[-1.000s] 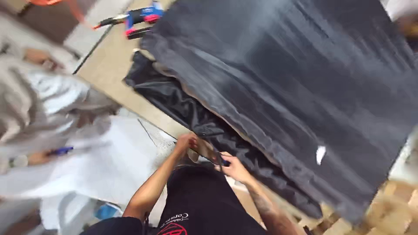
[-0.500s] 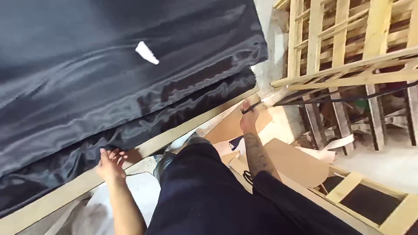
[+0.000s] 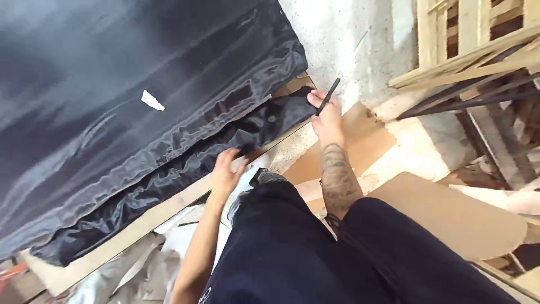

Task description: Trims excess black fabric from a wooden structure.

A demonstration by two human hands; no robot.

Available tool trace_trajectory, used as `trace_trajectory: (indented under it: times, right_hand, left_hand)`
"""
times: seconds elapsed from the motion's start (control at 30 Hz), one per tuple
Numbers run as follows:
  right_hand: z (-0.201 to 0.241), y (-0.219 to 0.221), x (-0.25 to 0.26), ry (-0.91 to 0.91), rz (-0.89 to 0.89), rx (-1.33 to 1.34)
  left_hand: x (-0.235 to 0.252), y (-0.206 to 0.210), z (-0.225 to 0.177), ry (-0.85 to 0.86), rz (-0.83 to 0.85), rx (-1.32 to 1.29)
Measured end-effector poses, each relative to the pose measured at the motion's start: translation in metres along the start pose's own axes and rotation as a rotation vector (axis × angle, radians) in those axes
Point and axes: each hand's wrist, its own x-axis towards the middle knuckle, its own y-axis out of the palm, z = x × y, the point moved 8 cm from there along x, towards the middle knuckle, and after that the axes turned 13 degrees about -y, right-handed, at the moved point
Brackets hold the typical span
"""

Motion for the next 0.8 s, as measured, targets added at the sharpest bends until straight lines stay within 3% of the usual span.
trace_trajectory:
  times: [0.13, 0.23, 0.33, 0.43, 0.53, 0.63, 0.7, 0.8]
  right_hand:
    - [0.018, 0.021, -0.016, 0.023, 0.108, -0.108]
    - [0.025, 0.024, -0.014, 0.019, 0.193, -0.043]
    - [0.035, -0.011, 0.024, -0.186, 0.175, -0.074]
    - [0.001, -0.045, 0.073, -0.302, 0.136, -0.255]
    - [-0.044, -0.029, 0.087, -0.191, 0.214, -0.278]
    - [-0.063, -0.024, 0.086, -0.186, 0.186, -0.297]
    - [-0.076, -0.029, 0.096, -0.266, 0.139, -0.302]
    - [-0.092, -0.036, 0.111, -0.144, 0.210, -0.321]
  left_hand:
    - [0.070, 0.068, -0.134, 0.322, -0.087, 0.079]
    - [0.125, 0.115, -0.188, 0.241, -0.010, 0.111]
    - [0.154, 0.106, -0.212, 0.081, 0.035, 0.226]
    - [0.171, 0.082, -0.242, 0.193, -0.072, 0.368]
    - [0.190, 0.075, -0.278, 0.336, -0.163, 0.482]
    - [0.215, 0.067, -0.306, 0.385, -0.229, 0.500]
    - [0.237, 0.059, -0.312, 0.383, -0.247, 0.475]
    - [0.254, 0.051, -0.303, 0.247, -0.211, 0.364]
